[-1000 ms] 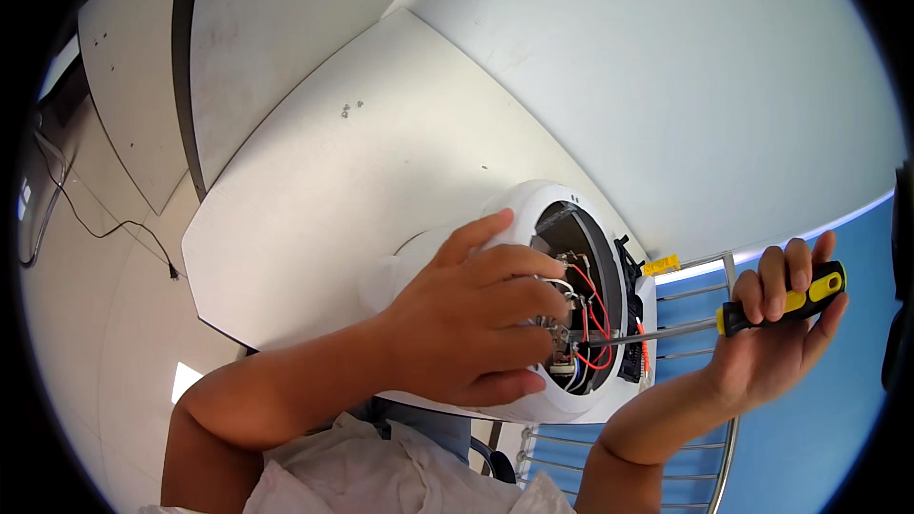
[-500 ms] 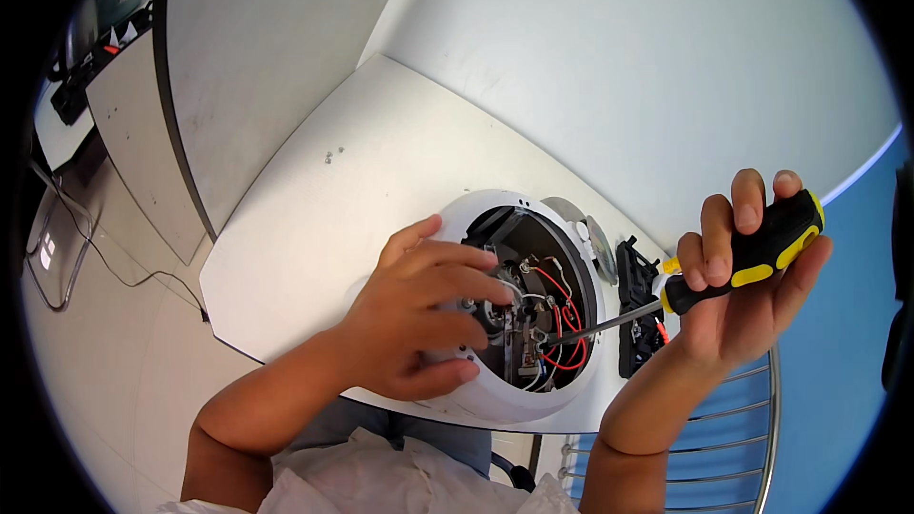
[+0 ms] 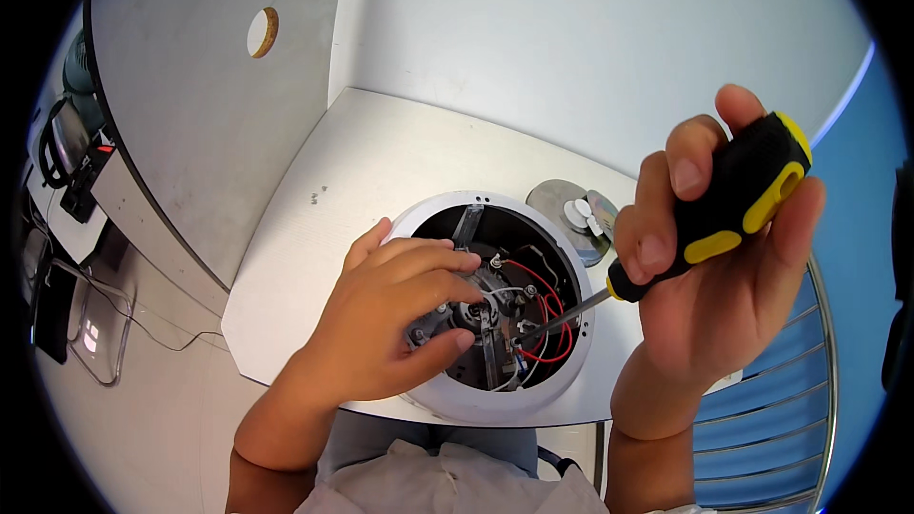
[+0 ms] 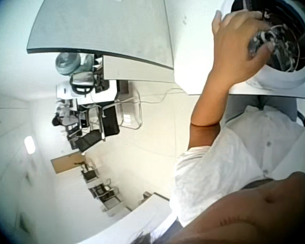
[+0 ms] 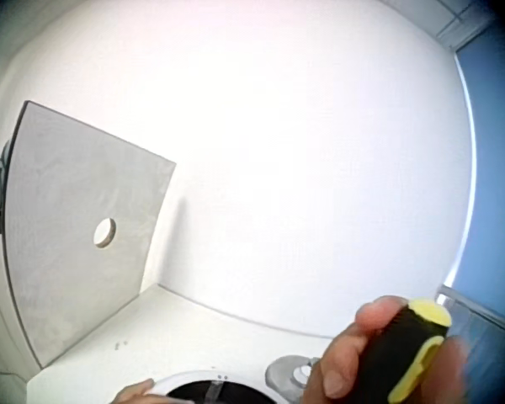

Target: The person uses a screwdriver to remove screws from the base of a white cylindrical appliance, then detaches the outer casing to expose internal wiring and components. The person continues to adjust and remove additional screws from the internal assembly.

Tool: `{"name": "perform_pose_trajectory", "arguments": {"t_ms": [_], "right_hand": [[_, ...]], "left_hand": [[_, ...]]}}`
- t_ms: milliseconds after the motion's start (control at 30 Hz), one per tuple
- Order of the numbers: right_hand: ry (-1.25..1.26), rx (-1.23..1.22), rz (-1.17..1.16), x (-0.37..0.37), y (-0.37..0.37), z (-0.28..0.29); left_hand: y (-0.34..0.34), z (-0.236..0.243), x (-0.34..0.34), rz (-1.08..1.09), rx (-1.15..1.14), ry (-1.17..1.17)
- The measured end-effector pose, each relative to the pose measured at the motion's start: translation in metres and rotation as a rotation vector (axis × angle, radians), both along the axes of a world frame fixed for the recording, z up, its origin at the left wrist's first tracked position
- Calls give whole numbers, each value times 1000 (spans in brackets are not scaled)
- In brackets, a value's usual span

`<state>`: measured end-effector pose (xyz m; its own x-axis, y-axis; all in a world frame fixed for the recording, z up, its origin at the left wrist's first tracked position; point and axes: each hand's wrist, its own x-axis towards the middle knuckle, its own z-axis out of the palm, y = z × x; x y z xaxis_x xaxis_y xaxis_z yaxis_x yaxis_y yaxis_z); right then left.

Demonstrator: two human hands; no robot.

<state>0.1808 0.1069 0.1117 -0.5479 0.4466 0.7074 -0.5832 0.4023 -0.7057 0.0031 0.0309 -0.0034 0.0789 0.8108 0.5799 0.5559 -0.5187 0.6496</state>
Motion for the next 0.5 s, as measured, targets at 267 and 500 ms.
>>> {"name": "perform_pose_trajectory", "arguments": {"t_ms": [267, 500], "right_hand": [[88, -52, -23, 4, -1, -1], [131, -33, -87, 5, -11, 17]], "left_hand": [[1, -15, -16, -203, 305, 221], [-4, -17, -11, -129, 360, 317]]}}
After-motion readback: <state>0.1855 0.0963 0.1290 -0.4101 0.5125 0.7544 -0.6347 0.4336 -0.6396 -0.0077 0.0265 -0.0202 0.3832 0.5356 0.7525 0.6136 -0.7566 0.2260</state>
